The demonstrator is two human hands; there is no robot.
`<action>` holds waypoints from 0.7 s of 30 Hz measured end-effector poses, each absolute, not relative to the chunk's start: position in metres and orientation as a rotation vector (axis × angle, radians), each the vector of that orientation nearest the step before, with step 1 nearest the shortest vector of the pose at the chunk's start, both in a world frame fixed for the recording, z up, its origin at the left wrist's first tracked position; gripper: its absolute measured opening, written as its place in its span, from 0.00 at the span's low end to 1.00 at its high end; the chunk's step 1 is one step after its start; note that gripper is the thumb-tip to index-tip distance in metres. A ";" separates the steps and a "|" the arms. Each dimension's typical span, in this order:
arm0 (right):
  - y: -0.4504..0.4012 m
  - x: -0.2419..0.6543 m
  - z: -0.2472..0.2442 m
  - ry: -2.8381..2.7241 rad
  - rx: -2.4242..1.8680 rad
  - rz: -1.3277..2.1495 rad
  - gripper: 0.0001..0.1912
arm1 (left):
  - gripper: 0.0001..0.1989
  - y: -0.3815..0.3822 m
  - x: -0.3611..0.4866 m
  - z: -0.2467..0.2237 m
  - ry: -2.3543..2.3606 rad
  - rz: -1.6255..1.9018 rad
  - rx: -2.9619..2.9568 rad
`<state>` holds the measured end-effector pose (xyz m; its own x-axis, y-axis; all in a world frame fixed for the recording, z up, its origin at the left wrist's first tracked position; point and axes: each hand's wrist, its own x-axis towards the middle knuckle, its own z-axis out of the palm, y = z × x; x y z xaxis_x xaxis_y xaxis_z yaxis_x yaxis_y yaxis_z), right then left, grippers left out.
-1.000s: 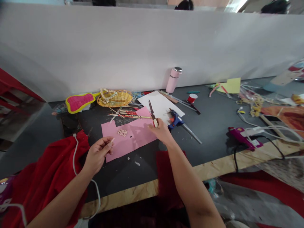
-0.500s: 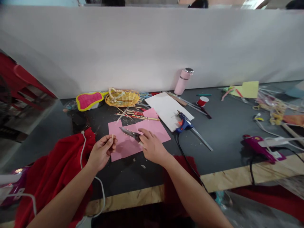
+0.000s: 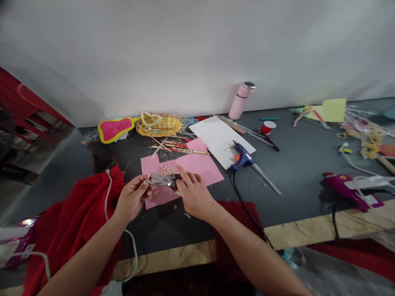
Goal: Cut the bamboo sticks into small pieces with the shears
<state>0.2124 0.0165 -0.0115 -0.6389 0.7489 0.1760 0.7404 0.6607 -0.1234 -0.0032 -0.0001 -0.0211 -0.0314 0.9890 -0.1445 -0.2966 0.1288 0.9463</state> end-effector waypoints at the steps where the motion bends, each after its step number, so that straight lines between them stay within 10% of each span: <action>1: 0.016 0.212 -0.012 -2.668 -1.217 0.054 0.14 | 0.09 0.000 -0.003 -0.022 1.087 1.265 0.872; 21: 0.017 0.208 -0.016 -2.633 -1.205 0.022 0.12 | 0.06 -0.003 -0.001 -0.027 1.080 1.144 1.038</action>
